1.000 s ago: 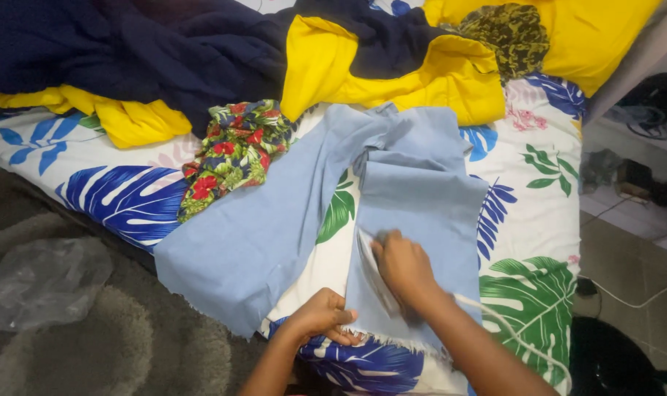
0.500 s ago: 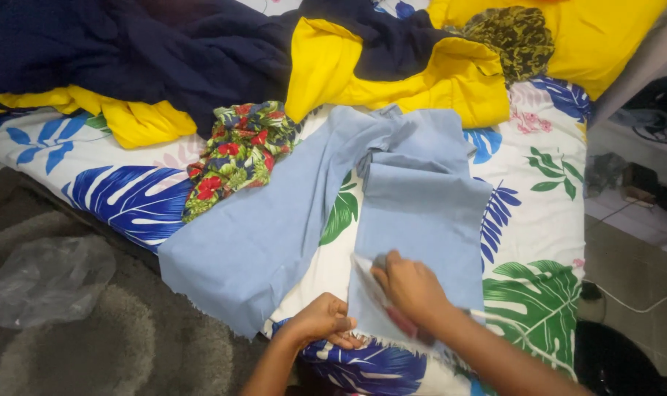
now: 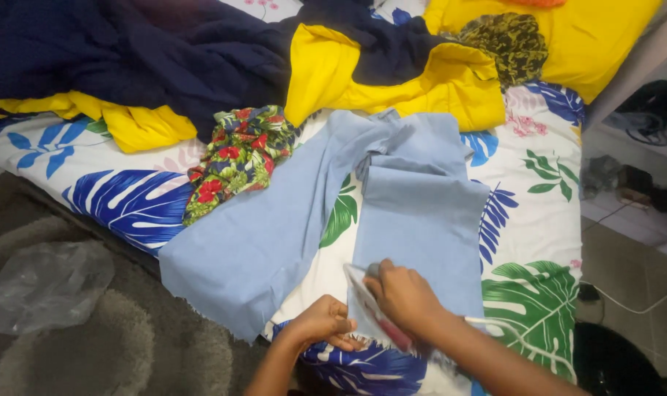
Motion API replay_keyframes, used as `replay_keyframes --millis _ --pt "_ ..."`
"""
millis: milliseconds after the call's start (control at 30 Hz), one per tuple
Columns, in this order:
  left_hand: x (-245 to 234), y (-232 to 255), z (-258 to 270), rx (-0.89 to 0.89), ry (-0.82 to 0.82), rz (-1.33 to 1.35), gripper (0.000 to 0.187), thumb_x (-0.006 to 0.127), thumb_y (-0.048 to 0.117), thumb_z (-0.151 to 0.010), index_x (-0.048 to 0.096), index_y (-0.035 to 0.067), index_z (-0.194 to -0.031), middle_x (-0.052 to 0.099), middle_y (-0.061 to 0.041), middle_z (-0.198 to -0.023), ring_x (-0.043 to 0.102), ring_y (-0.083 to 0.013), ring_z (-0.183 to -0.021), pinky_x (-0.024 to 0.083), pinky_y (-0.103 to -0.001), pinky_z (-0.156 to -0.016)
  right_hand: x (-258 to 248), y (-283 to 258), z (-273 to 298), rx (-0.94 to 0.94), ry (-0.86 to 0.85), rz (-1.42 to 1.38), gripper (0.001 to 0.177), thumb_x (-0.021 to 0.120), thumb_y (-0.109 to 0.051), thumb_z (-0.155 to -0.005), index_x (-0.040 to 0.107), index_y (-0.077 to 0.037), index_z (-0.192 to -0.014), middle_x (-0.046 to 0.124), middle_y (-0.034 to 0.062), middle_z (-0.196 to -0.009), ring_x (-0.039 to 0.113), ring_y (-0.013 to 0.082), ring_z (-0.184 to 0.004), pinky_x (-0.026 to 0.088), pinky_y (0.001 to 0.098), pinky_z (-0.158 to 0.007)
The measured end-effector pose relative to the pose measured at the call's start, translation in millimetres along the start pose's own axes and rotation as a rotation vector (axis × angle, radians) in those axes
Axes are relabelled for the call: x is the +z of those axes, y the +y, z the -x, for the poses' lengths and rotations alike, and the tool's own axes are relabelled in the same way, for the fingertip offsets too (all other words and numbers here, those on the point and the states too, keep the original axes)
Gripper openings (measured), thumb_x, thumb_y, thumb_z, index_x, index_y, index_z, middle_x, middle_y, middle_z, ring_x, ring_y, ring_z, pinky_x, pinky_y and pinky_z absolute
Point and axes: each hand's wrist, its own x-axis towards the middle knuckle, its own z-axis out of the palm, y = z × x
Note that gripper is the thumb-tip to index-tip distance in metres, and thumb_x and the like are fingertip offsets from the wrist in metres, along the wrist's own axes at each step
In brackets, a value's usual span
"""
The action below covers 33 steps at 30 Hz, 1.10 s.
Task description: Ironing a pair of light blue denim jeans on a bed surface.
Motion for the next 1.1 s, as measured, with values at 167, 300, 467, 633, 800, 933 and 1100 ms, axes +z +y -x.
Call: replay_keyframes --millis 167,300,467,633,800,933,1100 --pt "1.2 6.4 4.1 -0.020 0.008 -0.031 0.018 0.063 -0.002 -0.096 0.057 -0.003 -0.079 0.071 -0.020 -0.086 0.079 -0.0330 -0.087 0.067 -0.031 -0.068 1.9 25.0 -62.7 0.031 0.184 0.053 0.038 0.058 -0.039 -0.098 0.063 -0.001 -0.100 0.071 0.0278 -0.088 0.068 0.0497 -0.084 0.054 0.0578 -0.076" --pt "-2.8 -2.4 -3.3 -0.023 -0.024 0.010 0.022 0.064 -0.001 -0.097 0.053 -0.003 -0.078 0.072 -0.024 -0.087 0.079 -0.0331 -0.088 0.067 -0.032 -0.068 -5.0 37.0 -107.0 0.055 0.298 0.036 0.038 0.062 -0.037 -0.096 0.065 0.001 -0.093 0.070 0.0296 -0.092 0.067 0.0505 -0.087 0.053 0.0585 -0.077" --pt "-2.8 -5.4 1.9 -0.019 -0.044 0.006 0.020 0.064 0.003 -0.098 0.057 -0.006 -0.082 0.074 -0.028 -0.091 0.080 -0.0310 -0.085 0.066 -0.031 -0.068 5.5 31.3 -55.7 -0.126 0.278 0.001 0.035 0.060 -0.033 -0.096 0.067 0.000 -0.088 0.069 0.0290 -0.089 0.066 0.0507 -0.086 0.052 0.0585 -0.077" --pt "-1.5 2.9 7.7 -0.108 -0.118 -0.096 0.025 0.062 0.010 -0.102 0.066 -0.013 -0.096 0.077 -0.026 -0.092 0.077 -0.0249 -0.074 0.064 -0.030 -0.064 0.0 -0.8 34.9 0.051 -0.017 0.026 0.038 0.060 -0.040 -0.096 0.060 -0.002 -0.100 0.070 0.0266 -0.084 0.069 0.0470 -0.083 0.055 0.0549 -0.076" --pt "-5.7 -3.2 5.8 -0.122 -0.143 -0.120 0.029 0.061 0.013 -0.102 0.067 -0.014 -0.098 0.076 -0.026 -0.091 0.078 -0.0246 -0.074 0.065 -0.031 -0.066 0.2 4.6 -10.7 0.087 0.099 0.031 0.040 0.059 -0.040 -0.097 0.060 0.000 -0.101 0.070 0.0280 -0.083 0.068 0.0490 -0.083 0.054 0.0571 -0.076" --pt "-5.5 -3.2 9.2 -0.102 -0.140 -0.121 0.027 0.062 0.011 -0.101 0.067 -0.015 -0.098 0.076 -0.027 -0.092 0.078 -0.0255 -0.076 0.065 -0.032 -0.067 -8.5 20.3 -73.0 -0.021 0.244 0.019 0.035 0.056 -0.035 -0.099 0.065 -0.002 -0.099 0.070 0.0286 -0.089 0.067 0.0501 -0.084 0.051 0.0591 -0.078" --pt "-16.5 -10.1 24.3 -0.117 -0.172 -0.117 0.029 0.063 0.014 -0.102 0.068 -0.015 -0.100 0.077 -0.025 -0.092 0.077 -0.0250 -0.075 0.065 -0.031 -0.067 -5.1 18.7 -47.2 -0.004 0.139 0.006 0.040 0.061 -0.038 -0.096 0.063 0.001 -0.098 0.069 0.0302 -0.087 0.067 0.0495 -0.084 0.053 0.0566 -0.078"
